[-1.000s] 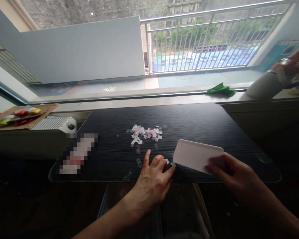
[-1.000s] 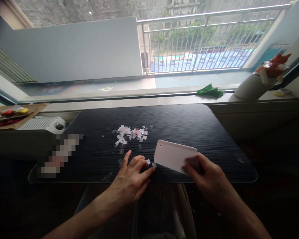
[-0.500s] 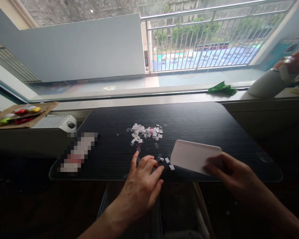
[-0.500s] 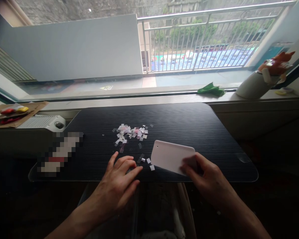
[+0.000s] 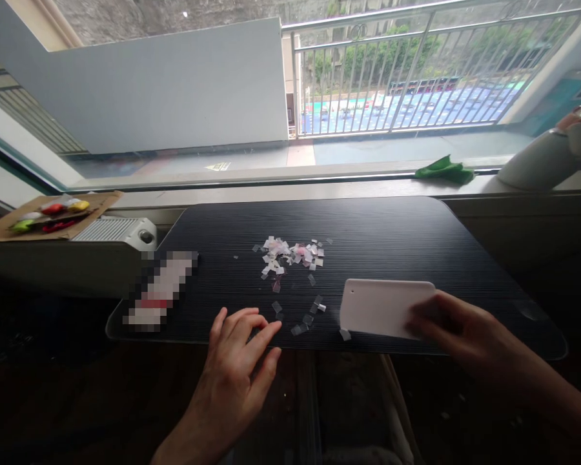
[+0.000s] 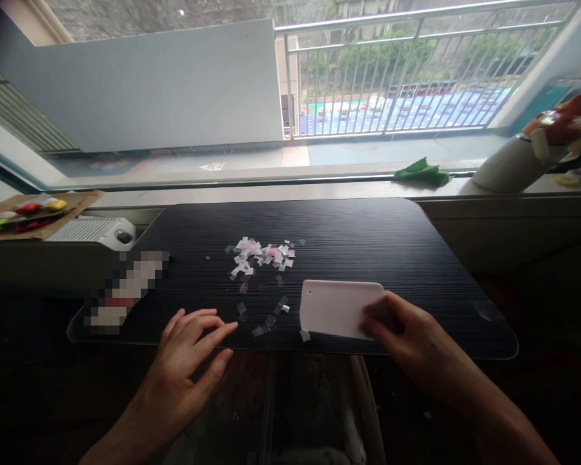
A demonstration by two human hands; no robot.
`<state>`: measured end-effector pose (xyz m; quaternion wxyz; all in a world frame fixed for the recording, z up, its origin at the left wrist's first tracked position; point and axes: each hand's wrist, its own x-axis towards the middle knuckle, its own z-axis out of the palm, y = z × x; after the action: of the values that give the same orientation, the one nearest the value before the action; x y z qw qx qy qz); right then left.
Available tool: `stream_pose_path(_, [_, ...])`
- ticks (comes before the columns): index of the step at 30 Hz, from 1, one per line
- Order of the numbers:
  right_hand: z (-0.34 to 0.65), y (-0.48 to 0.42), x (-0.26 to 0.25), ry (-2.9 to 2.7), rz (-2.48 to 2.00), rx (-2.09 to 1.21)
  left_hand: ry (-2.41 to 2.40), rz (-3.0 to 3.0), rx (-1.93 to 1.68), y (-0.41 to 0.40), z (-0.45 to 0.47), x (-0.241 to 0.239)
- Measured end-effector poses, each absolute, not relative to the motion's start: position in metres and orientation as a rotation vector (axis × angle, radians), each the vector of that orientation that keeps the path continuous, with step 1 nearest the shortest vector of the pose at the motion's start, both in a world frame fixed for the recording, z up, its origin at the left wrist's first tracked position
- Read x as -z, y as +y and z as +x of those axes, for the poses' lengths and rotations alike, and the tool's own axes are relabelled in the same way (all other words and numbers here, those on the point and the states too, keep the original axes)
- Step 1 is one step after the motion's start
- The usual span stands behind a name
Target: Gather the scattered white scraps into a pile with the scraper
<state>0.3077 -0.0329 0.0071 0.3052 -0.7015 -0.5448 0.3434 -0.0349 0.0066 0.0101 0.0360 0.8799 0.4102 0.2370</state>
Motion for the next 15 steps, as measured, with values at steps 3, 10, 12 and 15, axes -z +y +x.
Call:
stream_pose_path(3, [0.317, -0.038, -0.009, -1.384, -1.846, -0.98, 1.264, 2.688, -0.748, 0.004, -0.036, -0.009])
stream_pose_path(10, [0.314, -0.036, -0.006, -1.204, -1.825, -1.052, 1.26, 2.657, -0.764, 0.001, -0.036, -0.008])
stream_pose_path(12, [0.31, -0.038, -0.008, -1.172, -1.82, -1.052, 1.261, 2.654, -0.77, 0.0, -0.037, -0.008])
stream_pose_path(15, [0.305, -0.041, -0.012, -1.165, -1.81, -1.111, 1.267, 2.66, -0.77, 0.001, -0.038, -0.008])
